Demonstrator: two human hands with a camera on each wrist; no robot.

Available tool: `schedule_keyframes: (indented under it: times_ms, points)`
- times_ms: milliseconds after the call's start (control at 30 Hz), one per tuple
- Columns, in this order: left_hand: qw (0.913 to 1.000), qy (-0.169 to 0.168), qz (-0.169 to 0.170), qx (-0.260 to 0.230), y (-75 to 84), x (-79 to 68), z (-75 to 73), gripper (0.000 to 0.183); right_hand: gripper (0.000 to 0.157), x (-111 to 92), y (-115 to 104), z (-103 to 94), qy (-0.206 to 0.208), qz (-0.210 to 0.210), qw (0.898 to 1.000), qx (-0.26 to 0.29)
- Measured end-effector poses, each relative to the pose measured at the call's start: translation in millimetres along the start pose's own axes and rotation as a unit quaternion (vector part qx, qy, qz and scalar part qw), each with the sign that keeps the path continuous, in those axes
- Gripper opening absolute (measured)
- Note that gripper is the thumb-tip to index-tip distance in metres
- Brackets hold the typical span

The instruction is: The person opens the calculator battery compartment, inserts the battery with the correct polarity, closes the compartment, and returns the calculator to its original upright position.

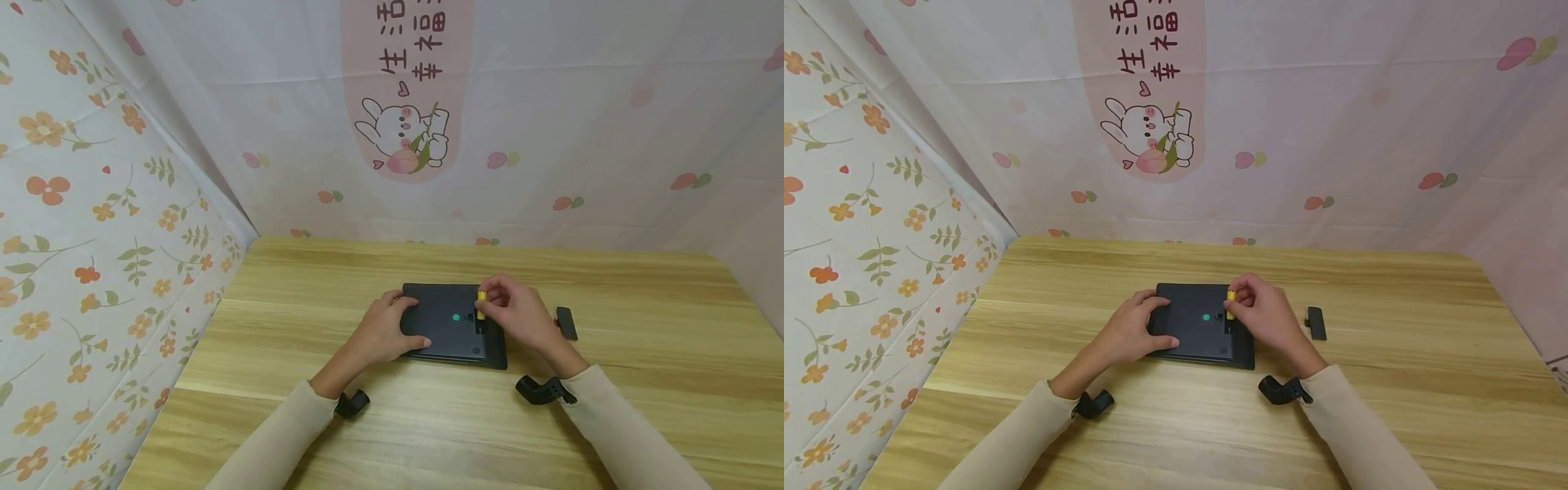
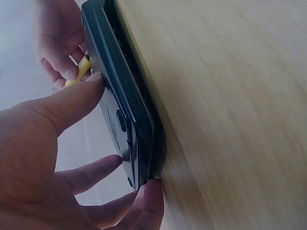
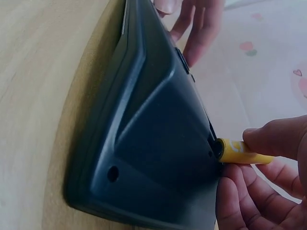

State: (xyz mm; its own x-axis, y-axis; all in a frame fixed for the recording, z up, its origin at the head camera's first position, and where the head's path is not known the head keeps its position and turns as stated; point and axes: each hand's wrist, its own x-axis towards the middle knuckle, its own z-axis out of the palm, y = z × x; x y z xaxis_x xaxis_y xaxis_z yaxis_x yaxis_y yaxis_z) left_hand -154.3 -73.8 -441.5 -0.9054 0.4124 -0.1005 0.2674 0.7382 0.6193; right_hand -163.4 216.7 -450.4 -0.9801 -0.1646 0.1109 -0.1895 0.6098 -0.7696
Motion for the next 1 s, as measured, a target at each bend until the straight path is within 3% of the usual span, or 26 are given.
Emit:
schedule_keyframes:
  times_ms: [567, 1000]
  points:
    - [1.0000, 0.003, -0.001, 0.001, 0.5, 0.4, -0.3, 0.074, 0.012, -4.9, 0.6, 6.7, 0.005, -0.031, 0.999, -0.001]
    - [1.0000, 0.004, 0.004, -0.001, -1.5, 0.4, 1.0, 0.075, 0.012, -4.7, 2.4, 6.5, 0.012, -0.024, 0.999, -0.024]
